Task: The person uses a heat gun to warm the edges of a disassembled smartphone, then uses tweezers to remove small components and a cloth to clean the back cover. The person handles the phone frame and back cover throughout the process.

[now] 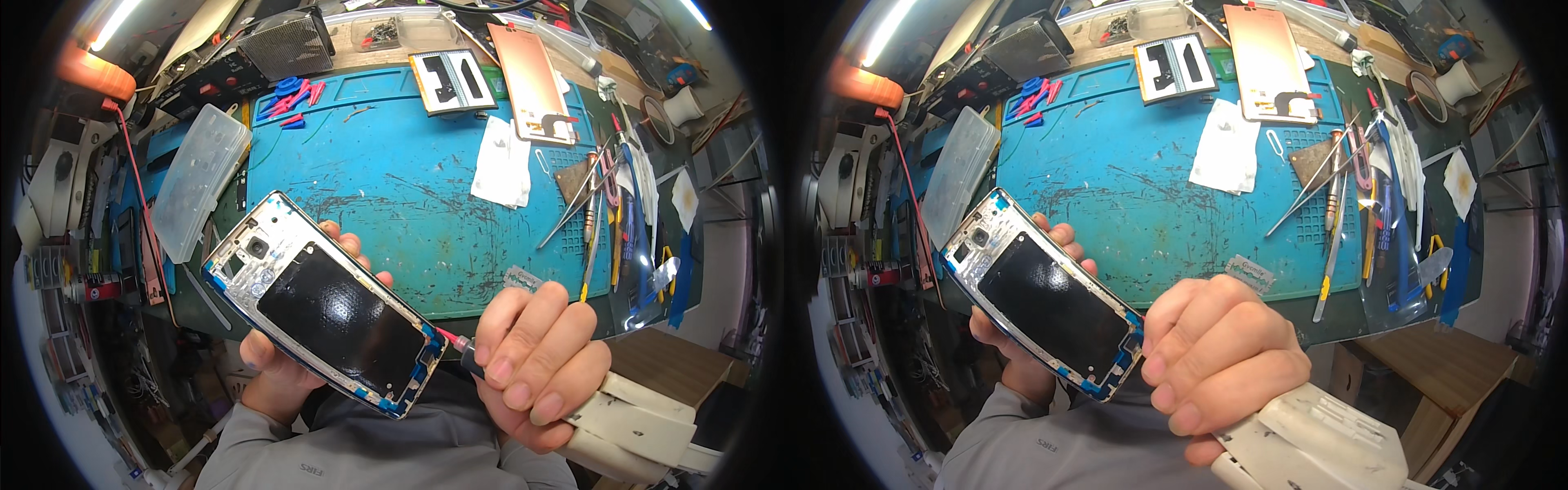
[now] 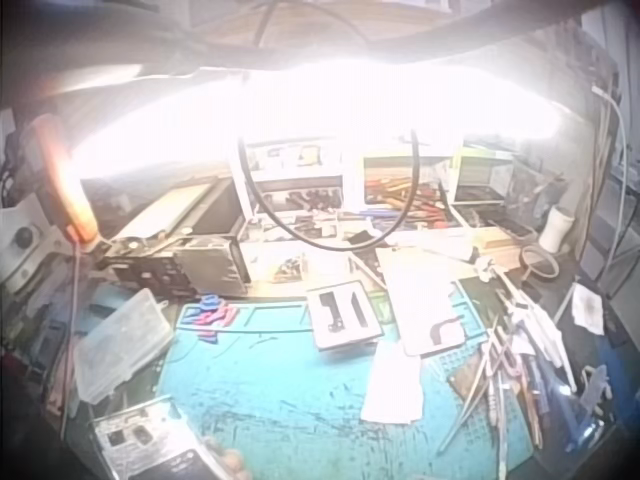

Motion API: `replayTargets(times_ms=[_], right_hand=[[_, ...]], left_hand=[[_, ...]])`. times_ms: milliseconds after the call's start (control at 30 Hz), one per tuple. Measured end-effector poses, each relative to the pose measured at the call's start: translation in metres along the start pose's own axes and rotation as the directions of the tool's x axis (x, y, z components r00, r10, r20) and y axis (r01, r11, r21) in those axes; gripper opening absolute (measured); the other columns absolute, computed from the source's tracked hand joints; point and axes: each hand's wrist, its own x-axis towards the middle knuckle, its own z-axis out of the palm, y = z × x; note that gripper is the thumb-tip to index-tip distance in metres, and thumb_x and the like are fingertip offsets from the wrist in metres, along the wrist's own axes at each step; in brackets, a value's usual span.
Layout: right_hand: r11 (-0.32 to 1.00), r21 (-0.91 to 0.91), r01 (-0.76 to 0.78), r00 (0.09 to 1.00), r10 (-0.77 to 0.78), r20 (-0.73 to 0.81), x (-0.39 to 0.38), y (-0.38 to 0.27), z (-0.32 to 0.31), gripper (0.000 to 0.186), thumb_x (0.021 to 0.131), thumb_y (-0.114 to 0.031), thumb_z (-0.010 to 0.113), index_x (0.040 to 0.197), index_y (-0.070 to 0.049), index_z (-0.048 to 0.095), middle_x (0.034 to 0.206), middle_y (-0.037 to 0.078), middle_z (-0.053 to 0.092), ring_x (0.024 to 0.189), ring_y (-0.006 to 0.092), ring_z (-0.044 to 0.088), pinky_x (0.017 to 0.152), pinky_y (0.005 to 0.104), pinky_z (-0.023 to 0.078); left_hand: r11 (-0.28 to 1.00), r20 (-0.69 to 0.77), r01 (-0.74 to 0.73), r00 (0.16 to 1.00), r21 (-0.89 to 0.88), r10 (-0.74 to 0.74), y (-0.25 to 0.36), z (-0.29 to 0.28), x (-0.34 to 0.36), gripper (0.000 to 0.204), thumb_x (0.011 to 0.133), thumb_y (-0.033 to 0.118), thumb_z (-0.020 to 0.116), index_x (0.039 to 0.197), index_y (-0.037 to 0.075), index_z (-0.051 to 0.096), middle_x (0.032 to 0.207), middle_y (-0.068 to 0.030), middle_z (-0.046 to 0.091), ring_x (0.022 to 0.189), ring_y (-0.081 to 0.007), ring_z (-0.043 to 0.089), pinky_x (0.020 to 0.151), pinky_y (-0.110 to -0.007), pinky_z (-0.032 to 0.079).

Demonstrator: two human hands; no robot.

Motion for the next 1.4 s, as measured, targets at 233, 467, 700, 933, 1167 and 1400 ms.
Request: replayTargets(times_ms=[233, 467, 700, 933, 1167, 1400], right_hand=[[1.000, -0.003, 0.001, 1.000, -0.002, -0.009, 0.000, 0.000, 0.001, 0.021, 0.088, -0.023, 0.077, 0.090, -0.007, 0.064, 0.090, 0.006, 0.062, 0.084, 0.0188, 0.058, 0.068, 0.0325, 0.052], [1.000, -0.016, -0.018, 1.000, 0.018, -0.018, -0.001, -0.001, 0.000, 0.021, 0.088, -0.023, 0.077, 0.090, -0.008, 0.064, 0.088, 0.006, 0.062, 0.081, 0.0180, 0.057, 0.068, 0.0322, 0.050], [0.998, -0.019, -0.058, 0.998, 0.057, -0.036, -0.001, -0.005, 0.000, 0.021, 0.088, -0.023, 0.078, 0.088, -0.009, 0.063, 0.085, 0.004, 0.060, 0.076, 0.0175, 0.056, 0.066, 0.0322, 0.048], [0.994, -0.027, -0.104, 0.994, 0.103, -0.032, 0.000, -0.009, 0.000, 0.020, 0.087, -0.020, 0.079, 0.086, -0.009, 0.062, 0.081, 0.003, 0.058, 0.074, 0.0177, 0.056, 0.065, 0.0326, 0.048], [0.989, -0.067, -0.128, 0.992, 0.129, 0.006, 0.000, -0.011, -0.004, 0.021, 0.089, -0.023, 0.076, 0.087, -0.011, 0.058, 0.083, 0.001, 0.057, 0.076, 0.0156, 0.054, 0.065, 0.0294, 0.047], [0.984, -0.133, -0.122, 0.989, 0.131, 0.064, 0.002, -0.010, -0.007, 0.026, 0.095, -0.036, 0.069, 0.088, -0.016, 0.054, 0.087, -0.001, 0.056, 0.079, 0.0109, 0.053, 0.062, 0.0223, 0.045]], left_hand=[[0.998, 0.098, -0.009, 0.995, -0.064, 0.015, -0.001, -0.006, 0.002, 0.128, 0.053, 0.054, 0.096, 0.148, 0.006, 0.025, 0.137, -0.0095, 0.042, 0.131, -0.0255, 0.048, 0.120, -0.050, 0.032], [0.999, 0.080, -0.008, 0.997, -0.040, 0.011, -0.001, -0.005, 0.001, 0.126, 0.053, 0.053, 0.096, 0.147, 0.006, 0.026, 0.137, -0.0093, 0.043, 0.130, -0.0251, 0.048, 0.121, -0.050, 0.032], [0.999, -0.012, -0.032, 0.999, 0.029, 0.032, -0.002, 0.004, 0.001, 0.121, 0.056, 0.052, 0.095, 0.146, 0.003, 0.030, 0.130, -0.0107, 0.042, 0.123, -0.0249, 0.048, 0.116, -0.048, 0.038], [0.994, -0.082, -0.037, 0.996, 0.101, 0.045, -0.002, 0.010, 0.000, 0.119, 0.057, 0.052, 0.094, 0.145, 0.002, 0.032, 0.126, -0.0108, 0.041, 0.118, -0.0246, 0.048, 0.113, -0.046, 0.042], [0.994, -0.079, -0.035, 0.996, 0.107, 0.043, -0.002, 0.010, 0.000, 0.119, 0.057, 0.051, 0.095, 0.145, 0.002, 0.031, 0.127, -0.0106, 0.041, 0.118, -0.0244, 0.048, 0.112, -0.045, 0.041], [1.000, 0.044, -0.027, 0.999, 0.009, 0.027, -0.001, -0.002, 0.001, 0.123, 0.054, 0.048, 0.097, 0.146, 0.004, 0.028, 0.134, -0.0114, 0.043, 0.126, -0.0261, 0.048, 0.118, -0.049, 0.035]])
